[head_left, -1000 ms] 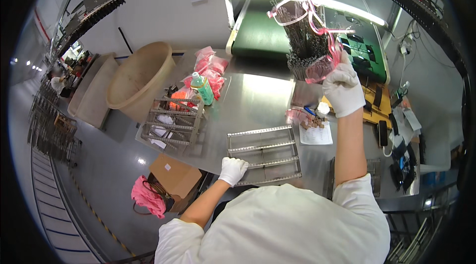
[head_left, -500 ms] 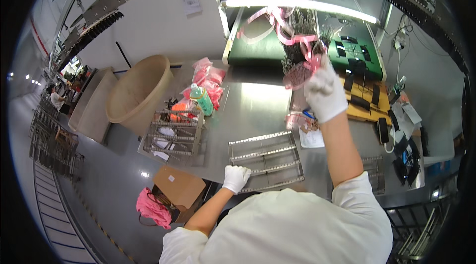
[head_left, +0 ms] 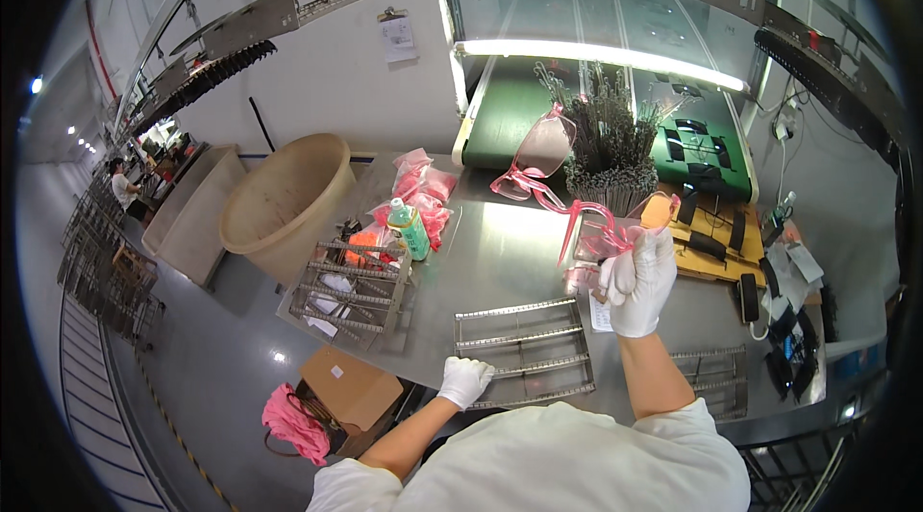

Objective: The person handles pink plastic frames and black plastic parts, placing them into a metal rack on a stainless steel table. The person repeatedly picks up parts, aligns them, and inserts them into the rack, then moves the filled rack to a nearby metal shelving unit.

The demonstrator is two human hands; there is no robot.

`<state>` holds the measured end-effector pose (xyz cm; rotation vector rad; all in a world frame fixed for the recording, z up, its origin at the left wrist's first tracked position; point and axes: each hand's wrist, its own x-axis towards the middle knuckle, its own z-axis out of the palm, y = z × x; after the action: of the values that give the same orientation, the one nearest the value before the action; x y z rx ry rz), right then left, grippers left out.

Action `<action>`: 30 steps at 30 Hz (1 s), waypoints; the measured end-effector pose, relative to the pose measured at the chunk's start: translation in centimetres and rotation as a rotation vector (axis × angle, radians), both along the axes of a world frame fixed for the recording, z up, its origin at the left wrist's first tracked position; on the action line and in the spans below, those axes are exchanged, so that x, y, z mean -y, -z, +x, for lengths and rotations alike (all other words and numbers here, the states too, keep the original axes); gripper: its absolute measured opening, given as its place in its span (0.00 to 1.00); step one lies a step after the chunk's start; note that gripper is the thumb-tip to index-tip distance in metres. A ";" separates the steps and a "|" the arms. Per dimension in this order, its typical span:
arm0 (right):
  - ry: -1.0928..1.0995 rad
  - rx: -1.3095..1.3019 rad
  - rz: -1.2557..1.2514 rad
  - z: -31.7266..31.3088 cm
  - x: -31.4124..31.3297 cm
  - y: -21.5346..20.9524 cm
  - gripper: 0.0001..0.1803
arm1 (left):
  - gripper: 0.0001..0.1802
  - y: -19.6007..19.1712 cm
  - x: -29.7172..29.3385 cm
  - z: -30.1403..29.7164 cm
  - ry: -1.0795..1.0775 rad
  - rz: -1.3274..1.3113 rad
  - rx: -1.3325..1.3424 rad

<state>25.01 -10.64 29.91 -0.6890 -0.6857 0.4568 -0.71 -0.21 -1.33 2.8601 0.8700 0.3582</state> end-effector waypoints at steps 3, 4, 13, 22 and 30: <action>-0.002 0.038 0.043 0.1 0.1 0.4 0.14 | 0.12 -0.9 -0.5 0.2 -0.019 -0.135 0.112; 0.010 0.046 0.046 0.0 0.0 0.6 0.13 | 0.12 -2.2 -0.5 0.7 -0.031 -0.207 0.281; -0.236 1.086 -0.230 -2.9 -0.5 4.9 0.14 | 0.16 -21.5 -0.5 1.1 -0.038 -1.169 1.029; -0.758 -0.091 -0.703 -8.5 -3.6 10.3 0.37 | 0.07 -14.7 1.0 -1.9 -0.237 -1.121 1.103; -1.212 -0.150 -0.800 -10.3 -7.2 12.3 0.29 | 0.09 -11.4 1.4 -3.8 -0.385 -0.985 1.219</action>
<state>14.68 -3.45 17.57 -0.9084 -0.7175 1.9519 -4.56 -1.61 10.05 1.1877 0.8799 1.1210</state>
